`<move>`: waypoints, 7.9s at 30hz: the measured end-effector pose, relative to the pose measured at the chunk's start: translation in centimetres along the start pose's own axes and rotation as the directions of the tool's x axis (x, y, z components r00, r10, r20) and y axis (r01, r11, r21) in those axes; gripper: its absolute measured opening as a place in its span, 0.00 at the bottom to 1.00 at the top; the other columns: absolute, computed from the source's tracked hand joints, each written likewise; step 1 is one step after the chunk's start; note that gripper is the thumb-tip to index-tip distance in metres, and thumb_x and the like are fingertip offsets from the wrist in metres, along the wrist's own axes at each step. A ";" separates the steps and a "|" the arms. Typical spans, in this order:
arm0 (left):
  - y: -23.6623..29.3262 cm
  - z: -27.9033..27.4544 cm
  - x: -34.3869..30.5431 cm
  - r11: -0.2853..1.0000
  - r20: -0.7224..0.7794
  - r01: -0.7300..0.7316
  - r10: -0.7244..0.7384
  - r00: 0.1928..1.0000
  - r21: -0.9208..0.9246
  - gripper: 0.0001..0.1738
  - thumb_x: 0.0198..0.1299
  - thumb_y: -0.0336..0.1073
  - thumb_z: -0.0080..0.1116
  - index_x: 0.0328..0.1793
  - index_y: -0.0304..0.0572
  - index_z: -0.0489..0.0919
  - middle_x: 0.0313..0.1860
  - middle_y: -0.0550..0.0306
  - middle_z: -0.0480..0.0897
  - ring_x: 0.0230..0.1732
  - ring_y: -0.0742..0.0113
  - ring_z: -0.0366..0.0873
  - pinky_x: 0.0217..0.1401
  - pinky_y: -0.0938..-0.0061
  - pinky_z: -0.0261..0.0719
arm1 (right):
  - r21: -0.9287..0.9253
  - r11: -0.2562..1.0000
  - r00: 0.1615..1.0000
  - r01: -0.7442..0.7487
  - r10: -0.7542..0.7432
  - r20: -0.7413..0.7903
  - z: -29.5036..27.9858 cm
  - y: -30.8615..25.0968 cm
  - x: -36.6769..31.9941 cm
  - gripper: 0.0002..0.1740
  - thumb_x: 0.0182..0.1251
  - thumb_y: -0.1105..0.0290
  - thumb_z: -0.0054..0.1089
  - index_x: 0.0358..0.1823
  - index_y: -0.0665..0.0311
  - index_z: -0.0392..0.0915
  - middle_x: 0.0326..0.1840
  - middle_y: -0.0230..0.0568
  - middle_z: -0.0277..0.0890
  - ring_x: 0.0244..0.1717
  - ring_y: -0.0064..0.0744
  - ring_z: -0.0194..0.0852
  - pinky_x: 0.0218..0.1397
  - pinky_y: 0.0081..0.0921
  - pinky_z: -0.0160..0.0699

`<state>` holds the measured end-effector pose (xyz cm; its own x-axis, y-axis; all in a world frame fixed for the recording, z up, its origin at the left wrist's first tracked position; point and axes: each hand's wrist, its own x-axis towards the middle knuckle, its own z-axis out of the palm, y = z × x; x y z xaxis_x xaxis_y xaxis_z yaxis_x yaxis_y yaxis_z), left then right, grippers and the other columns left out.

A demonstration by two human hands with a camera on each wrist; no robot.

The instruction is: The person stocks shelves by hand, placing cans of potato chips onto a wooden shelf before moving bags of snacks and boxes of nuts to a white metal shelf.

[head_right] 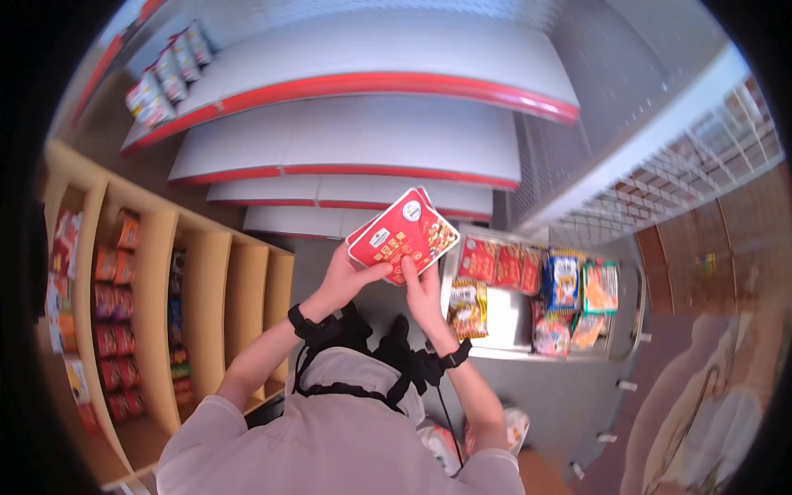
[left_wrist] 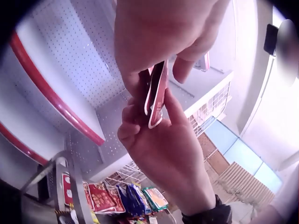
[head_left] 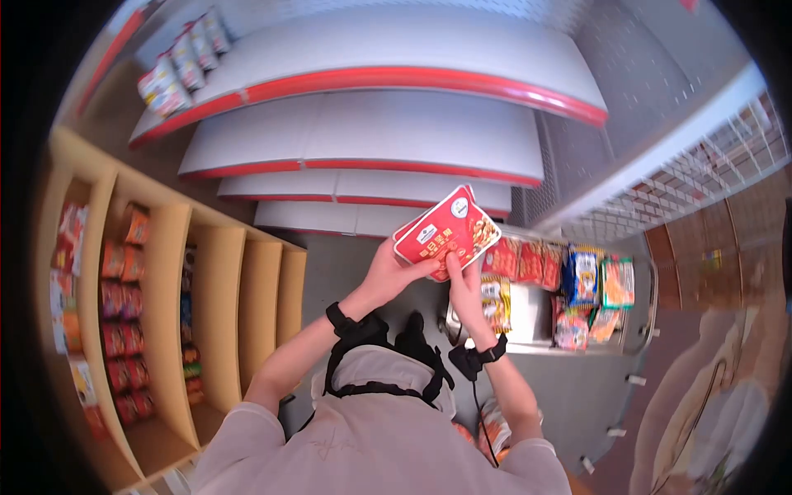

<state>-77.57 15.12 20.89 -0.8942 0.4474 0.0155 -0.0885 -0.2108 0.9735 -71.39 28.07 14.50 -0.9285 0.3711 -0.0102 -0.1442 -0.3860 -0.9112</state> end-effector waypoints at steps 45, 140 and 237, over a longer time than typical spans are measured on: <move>15.5 -43.5 3.8 0.997 -0.448 -0.082 0.070 0.891 -0.007 0.19 0.43 0.27 0.75 0.43 0.32 0.81 0.38 0.56 0.86 0.38 0.73 0.83 0.42 0.76 0.81 | -0.637 0.701 0.881 0.321 0.026 0.473 45.2 -13.9 36.9 0.25 0.62 0.61 0.67 0.55 0.69 0.74 0.48 0.46 0.78 0.44 0.28 0.79 0.40 0.22 0.84; 7.2 -47.5 3.5 0.876 -0.287 0.217 -0.095 0.953 0.431 0.12 0.58 0.36 0.65 0.43 0.36 0.80 0.35 0.51 0.85 0.36 0.65 0.84 0.40 0.76 0.80 | -0.582 0.737 0.864 0.343 -0.005 0.503 41.8 -8.2 49.0 0.17 0.65 0.57 0.64 0.40 0.66 0.77 0.30 0.35 0.78 0.29 0.22 0.80 0.34 0.17 0.81; 3.3 -44.8 4.9 0.882 0.036 0.180 -0.217 0.975 0.436 0.09 0.61 0.32 0.62 0.44 0.37 0.80 0.34 0.62 0.83 0.35 0.77 0.78 0.40 0.81 0.76 | -0.897 0.344 0.941 0.279 -0.286 0.183 30.7 -4.3 14.9 0.10 0.62 0.67 0.64 0.39 0.67 0.81 0.34 0.46 0.81 0.36 0.39 0.83 0.39 0.29 0.80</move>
<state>-101.92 -22.34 13.91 -0.8371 0.5138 -0.1879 -0.0477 0.2737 0.9606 -95.08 9.30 30.90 -0.8946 0.3050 0.3265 -0.0019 0.7281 -0.6855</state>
